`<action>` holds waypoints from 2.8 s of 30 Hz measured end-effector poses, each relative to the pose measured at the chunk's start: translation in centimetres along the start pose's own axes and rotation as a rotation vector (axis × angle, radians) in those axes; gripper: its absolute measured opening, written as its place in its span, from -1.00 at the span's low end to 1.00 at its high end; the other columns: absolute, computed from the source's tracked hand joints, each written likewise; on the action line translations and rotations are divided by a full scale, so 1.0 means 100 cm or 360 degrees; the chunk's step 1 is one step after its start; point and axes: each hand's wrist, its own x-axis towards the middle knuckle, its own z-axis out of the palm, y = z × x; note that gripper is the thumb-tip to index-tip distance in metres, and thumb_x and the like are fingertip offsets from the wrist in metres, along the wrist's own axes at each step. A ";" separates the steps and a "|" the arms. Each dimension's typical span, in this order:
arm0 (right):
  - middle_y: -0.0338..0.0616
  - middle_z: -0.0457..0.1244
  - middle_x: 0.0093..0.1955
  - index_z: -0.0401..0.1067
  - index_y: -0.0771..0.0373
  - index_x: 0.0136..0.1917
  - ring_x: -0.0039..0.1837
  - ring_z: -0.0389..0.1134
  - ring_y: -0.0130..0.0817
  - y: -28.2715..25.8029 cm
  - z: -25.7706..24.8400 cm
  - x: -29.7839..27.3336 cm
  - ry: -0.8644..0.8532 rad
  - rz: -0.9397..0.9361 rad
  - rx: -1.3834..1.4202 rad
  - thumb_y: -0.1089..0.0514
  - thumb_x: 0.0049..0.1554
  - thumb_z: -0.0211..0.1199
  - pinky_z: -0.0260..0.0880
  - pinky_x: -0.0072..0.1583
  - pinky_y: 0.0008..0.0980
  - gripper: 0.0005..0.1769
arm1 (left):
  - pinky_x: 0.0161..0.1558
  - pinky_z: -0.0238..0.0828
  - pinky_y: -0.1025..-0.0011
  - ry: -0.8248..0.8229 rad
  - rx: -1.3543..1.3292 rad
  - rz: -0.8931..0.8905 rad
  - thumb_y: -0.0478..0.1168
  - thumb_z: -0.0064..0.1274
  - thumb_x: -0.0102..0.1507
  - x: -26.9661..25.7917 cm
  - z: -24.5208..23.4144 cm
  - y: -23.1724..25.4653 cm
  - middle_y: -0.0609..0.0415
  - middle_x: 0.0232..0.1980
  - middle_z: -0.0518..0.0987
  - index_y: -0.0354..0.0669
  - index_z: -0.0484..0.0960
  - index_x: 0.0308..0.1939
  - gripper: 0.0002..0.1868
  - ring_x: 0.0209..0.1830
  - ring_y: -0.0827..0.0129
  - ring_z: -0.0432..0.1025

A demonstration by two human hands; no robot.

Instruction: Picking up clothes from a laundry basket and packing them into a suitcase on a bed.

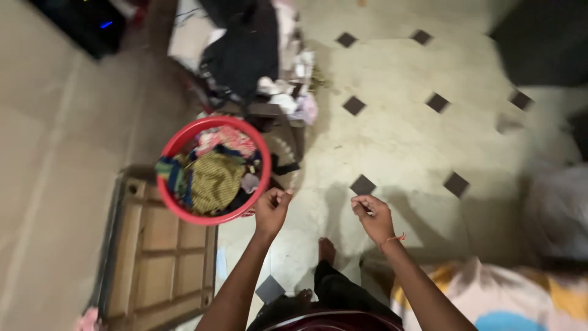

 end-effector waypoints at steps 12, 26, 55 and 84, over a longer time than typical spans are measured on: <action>-0.29 0.41 -0.13 0.57 0.28 0.03 -0.08 0.38 -0.58 -0.015 0.121 0.108 -0.0975 -0.0101 -0.0186 0.28 0.15 0.26 0.38 -0.03 -0.55 -0.83 | -0.47 0.18 0.57 0.0908 0.0196 -0.0422 -0.13 0.22 0.29 -0.045 -0.081 0.001 0.30 -0.53 0.41 -0.28 0.54 -0.49 -0.64 -0.53 0.67 0.23; -0.24 0.41 -0.14 0.57 0.27 0.05 -0.07 0.40 -0.51 -0.001 0.240 0.219 -0.1395 -0.0238 -0.0486 0.25 0.14 0.33 0.43 0.01 -0.50 -0.81 | -0.52 0.22 0.54 0.1260 0.0005 -0.0542 -0.11 0.21 0.29 0.022 -0.127 -0.062 0.24 -0.57 0.47 -0.26 0.58 -0.50 -0.65 -0.60 0.64 0.28; -0.10 0.39 0.06 0.41 0.22 0.09 0.13 0.44 -0.26 0.038 0.491 0.456 -0.2112 -0.0608 -0.1416 0.13 0.07 0.46 0.40 0.19 -0.28 -0.63 | -0.28 0.43 0.38 0.1842 0.0017 -0.1300 0.04 0.24 0.20 0.183 -0.137 -0.111 0.08 -0.42 0.64 -0.20 0.73 -0.31 -0.65 -0.46 0.41 0.49; 0.08 0.34 0.28 0.27 0.34 0.43 0.28 0.42 -0.09 -0.175 0.484 0.343 -0.3295 0.1727 0.0103 0.13 0.23 0.26 0.43 0.30 -0.06 -0.45 | -0.05 -0.03 0.04 0.1299 -0.1591 -0.1058 0.41 -0.42 0.36 0.190 -0.145 -0.048 -0.25 0.33 0.51 -0.14 0.46 0.42 -0.15 -0.04 0.07 0.22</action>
